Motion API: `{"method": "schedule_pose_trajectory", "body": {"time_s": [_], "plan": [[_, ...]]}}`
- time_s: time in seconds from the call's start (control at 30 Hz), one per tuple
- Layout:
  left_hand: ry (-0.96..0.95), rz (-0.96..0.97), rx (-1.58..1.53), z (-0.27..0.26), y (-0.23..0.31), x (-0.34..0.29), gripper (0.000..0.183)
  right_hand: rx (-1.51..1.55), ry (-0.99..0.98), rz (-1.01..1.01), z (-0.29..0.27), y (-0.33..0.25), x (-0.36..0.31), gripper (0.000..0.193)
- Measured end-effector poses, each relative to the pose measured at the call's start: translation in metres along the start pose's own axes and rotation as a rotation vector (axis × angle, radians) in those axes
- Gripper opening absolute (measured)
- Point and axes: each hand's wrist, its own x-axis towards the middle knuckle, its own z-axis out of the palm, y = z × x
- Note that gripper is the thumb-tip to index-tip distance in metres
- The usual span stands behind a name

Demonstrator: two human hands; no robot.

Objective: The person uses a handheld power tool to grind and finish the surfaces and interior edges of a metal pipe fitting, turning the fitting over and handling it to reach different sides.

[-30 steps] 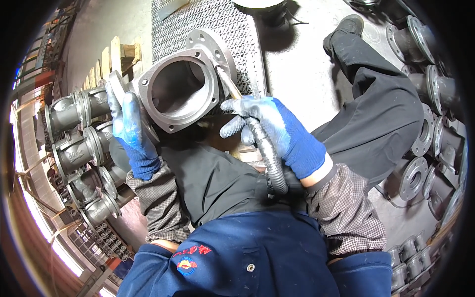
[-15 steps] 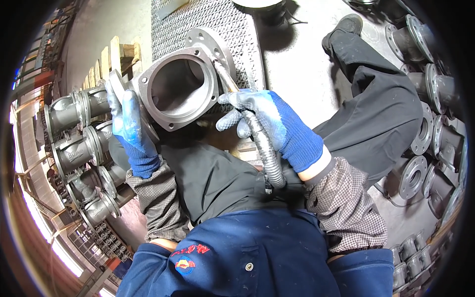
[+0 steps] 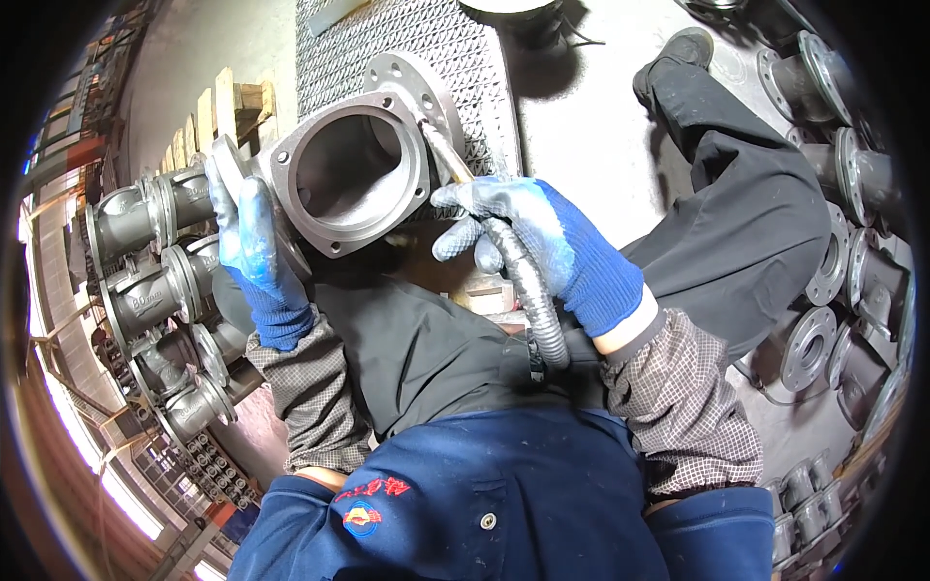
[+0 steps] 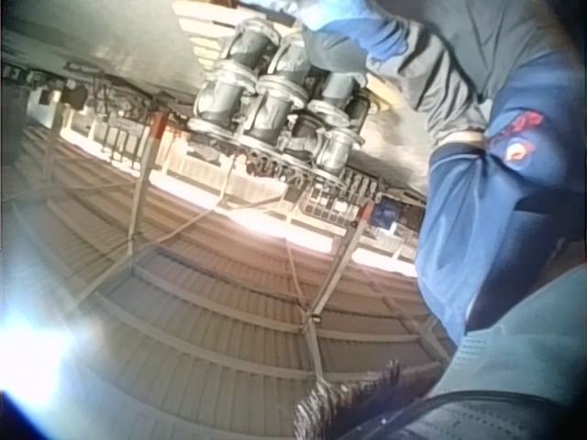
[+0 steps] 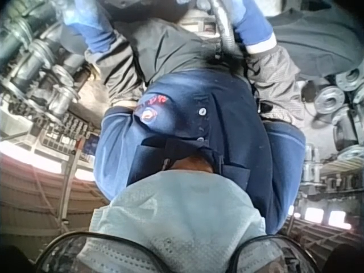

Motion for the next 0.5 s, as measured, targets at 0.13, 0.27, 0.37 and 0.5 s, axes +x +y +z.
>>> {"method": "schedule_pose_trajectory", "body": {"time_s": [0.13, 0.27, 0.37, 0.5], "plan": [[-0.011, -0.141, -0.128, 0.0, 0.013, 0.003, 0.03, 0.152, 0.027, 0.029, 0.002, 0.0, 0.001, 0.04], [-0.017, -0.066, -0.039, 0.0, 0.011, 0.003, 0.031, -0.07, 0.042, 0.001, 0.004, 0.001, -0.002, 0.04], [0.0, -0.183, -0.181, 0.001, 0.01, 0.001, 0.031, 0.049, 0.129, -0.018, 0.014, 0.004, 0.0, 0.042], [-0.024, -0.221, -0.189, 0.002, 0.01, 0.0, 0.033, 0.148, 0.111, 0.037, 0.021, 0.014, -0.002, 0.042]]}}
